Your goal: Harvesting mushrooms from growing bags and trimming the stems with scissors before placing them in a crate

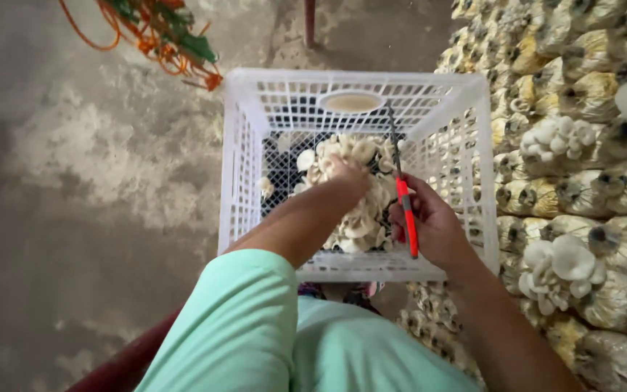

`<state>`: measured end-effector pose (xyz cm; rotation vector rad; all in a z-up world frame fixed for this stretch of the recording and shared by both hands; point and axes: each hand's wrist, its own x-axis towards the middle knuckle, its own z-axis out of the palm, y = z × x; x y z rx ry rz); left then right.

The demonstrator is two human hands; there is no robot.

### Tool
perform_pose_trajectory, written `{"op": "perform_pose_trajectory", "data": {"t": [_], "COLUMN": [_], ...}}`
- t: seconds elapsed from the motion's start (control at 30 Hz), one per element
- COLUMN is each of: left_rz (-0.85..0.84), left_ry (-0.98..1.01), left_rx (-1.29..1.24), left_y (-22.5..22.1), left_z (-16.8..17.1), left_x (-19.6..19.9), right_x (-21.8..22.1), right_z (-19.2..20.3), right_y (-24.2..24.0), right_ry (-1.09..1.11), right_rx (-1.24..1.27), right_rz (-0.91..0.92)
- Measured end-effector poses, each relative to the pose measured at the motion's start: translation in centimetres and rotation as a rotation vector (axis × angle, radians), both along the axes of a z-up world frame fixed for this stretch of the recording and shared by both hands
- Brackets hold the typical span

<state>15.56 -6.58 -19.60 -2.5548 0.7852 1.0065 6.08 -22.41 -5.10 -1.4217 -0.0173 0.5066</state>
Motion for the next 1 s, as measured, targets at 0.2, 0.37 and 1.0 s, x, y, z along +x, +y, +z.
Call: {"op": "perform_pose_trajectory", "data": {"t": [0.2,0.37,1.0], "left_rz": [0.032,0.078,1.179], "left_ry": [-0.237,-0.226,-0.201], "left_rx": [-0.268,-0.307,-0.058], "left_y": [1.5,5.2,15.8], "left_z": [-1.3,-2.1,-3.4], "left_x": [-1.8,-1.5,8.7], "right_x": [2.2,4.5,5.7], "right_z": [2.9,5.8,4.2], "right_y": [0.2,1.9,-0.8], "right_ry": [0.022,0.055,-0.112], "right_rx": [-0.068,-0.087,-0.08], "right_rz": [0.029,0.054,0.167]}}
